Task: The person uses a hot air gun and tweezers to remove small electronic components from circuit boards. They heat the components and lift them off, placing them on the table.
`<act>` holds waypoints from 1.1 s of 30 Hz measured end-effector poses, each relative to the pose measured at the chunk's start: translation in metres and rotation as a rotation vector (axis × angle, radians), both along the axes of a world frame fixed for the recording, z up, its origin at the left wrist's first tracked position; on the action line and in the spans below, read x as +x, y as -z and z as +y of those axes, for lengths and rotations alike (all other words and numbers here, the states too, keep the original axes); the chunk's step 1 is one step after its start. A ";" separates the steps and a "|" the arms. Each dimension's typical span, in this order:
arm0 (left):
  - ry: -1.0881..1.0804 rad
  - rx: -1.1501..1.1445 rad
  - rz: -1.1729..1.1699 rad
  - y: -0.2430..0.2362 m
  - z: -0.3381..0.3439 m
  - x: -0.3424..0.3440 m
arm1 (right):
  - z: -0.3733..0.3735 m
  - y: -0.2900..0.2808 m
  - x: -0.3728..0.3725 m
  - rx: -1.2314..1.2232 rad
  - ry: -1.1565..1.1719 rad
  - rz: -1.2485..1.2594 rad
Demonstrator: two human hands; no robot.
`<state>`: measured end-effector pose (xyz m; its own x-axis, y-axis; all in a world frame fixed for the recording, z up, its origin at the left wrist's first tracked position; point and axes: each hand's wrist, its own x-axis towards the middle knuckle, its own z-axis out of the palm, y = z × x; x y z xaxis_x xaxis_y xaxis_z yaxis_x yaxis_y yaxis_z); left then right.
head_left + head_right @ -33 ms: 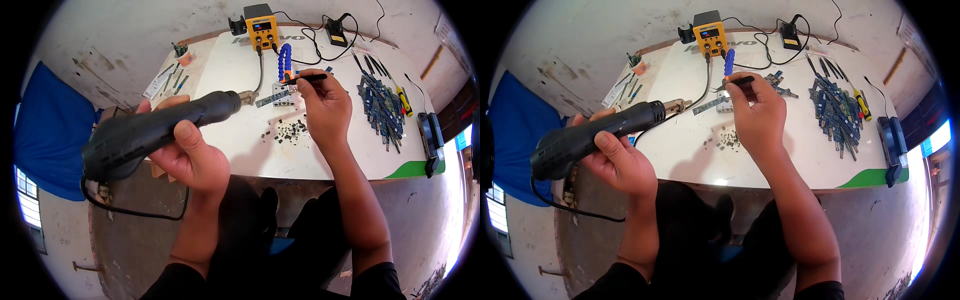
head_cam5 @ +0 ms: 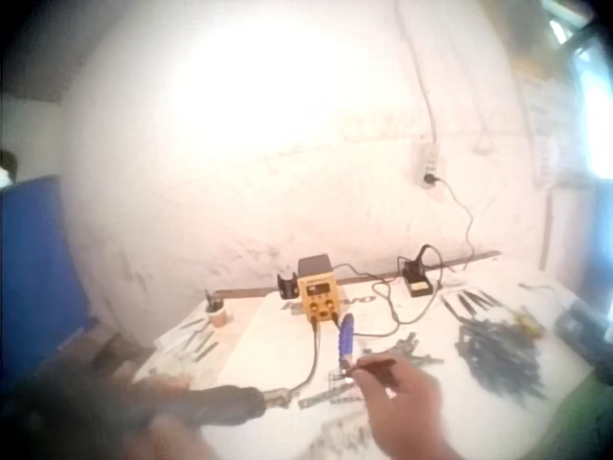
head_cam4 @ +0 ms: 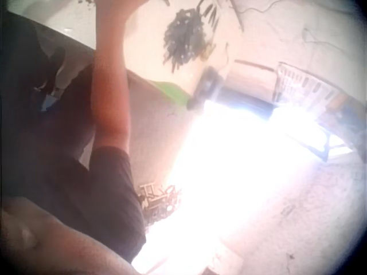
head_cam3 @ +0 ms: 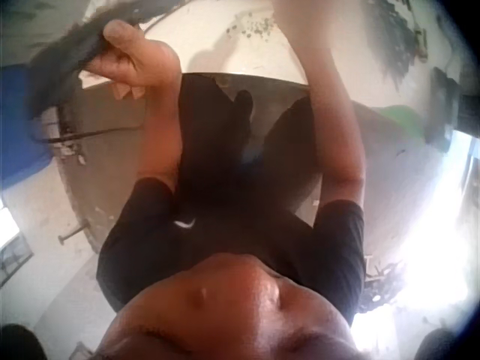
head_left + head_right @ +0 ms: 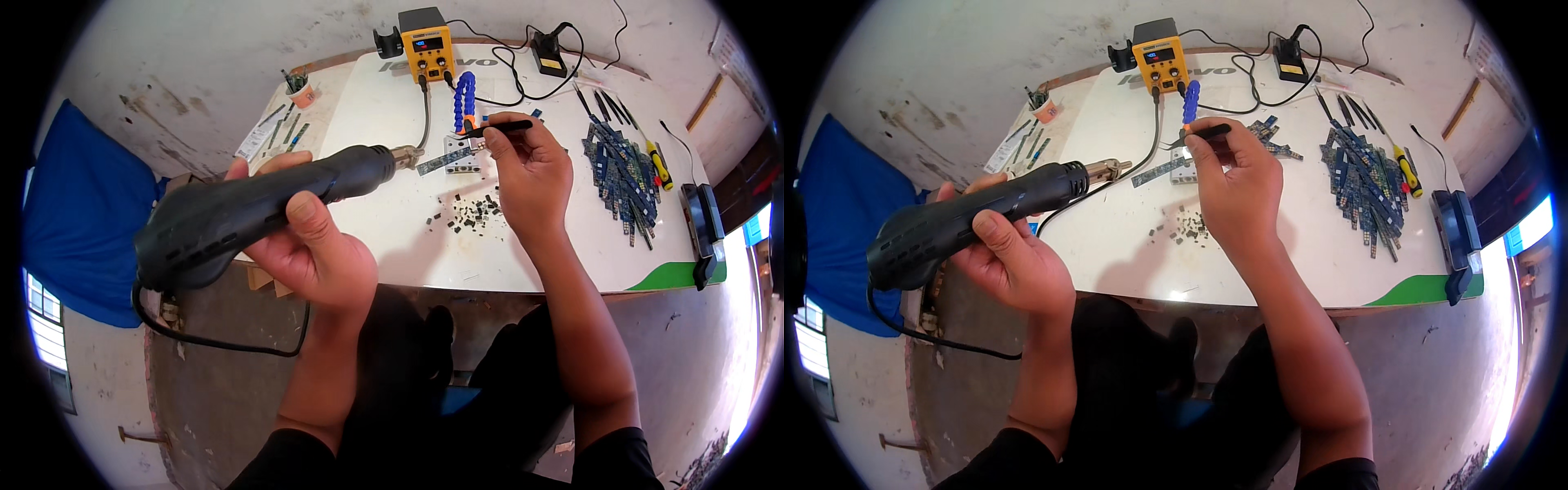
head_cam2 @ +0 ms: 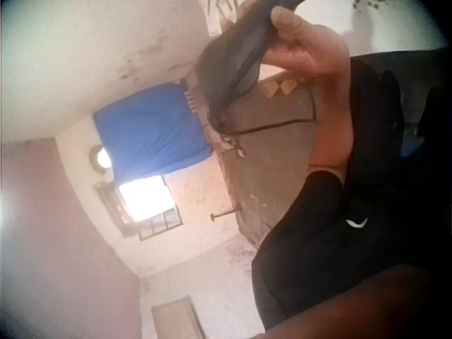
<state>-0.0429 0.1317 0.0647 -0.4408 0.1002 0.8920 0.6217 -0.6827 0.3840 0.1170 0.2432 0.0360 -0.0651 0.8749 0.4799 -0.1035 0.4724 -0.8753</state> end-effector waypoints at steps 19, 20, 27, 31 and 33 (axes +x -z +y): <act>0.049 -0.021 -0.030 0.000 -0.005 0.005 | -0.004 -0.006 0.004 0.073 0.024 -0.009; 0.045 -0.017 -0.036 0.000 -0.004 0.004 | -0.004 -0.007 0.004 0.076 0.026 -0.011; 0.007 -0.021 -0.022 0.002 -0.004 0.001 | -0.008 -0.008 0.004 0.060 0.031 -0.051; 0.012 -0.040 -0.046 0.004 -0.003 0.001 | -0.010 -0.010 0.002 0.041 0.008 -0.051; 0.007 -0.053 -0.044 0.007 -0.001 0.003 | -0.010 -0.008 0.004 0.036 -0.002 -0.067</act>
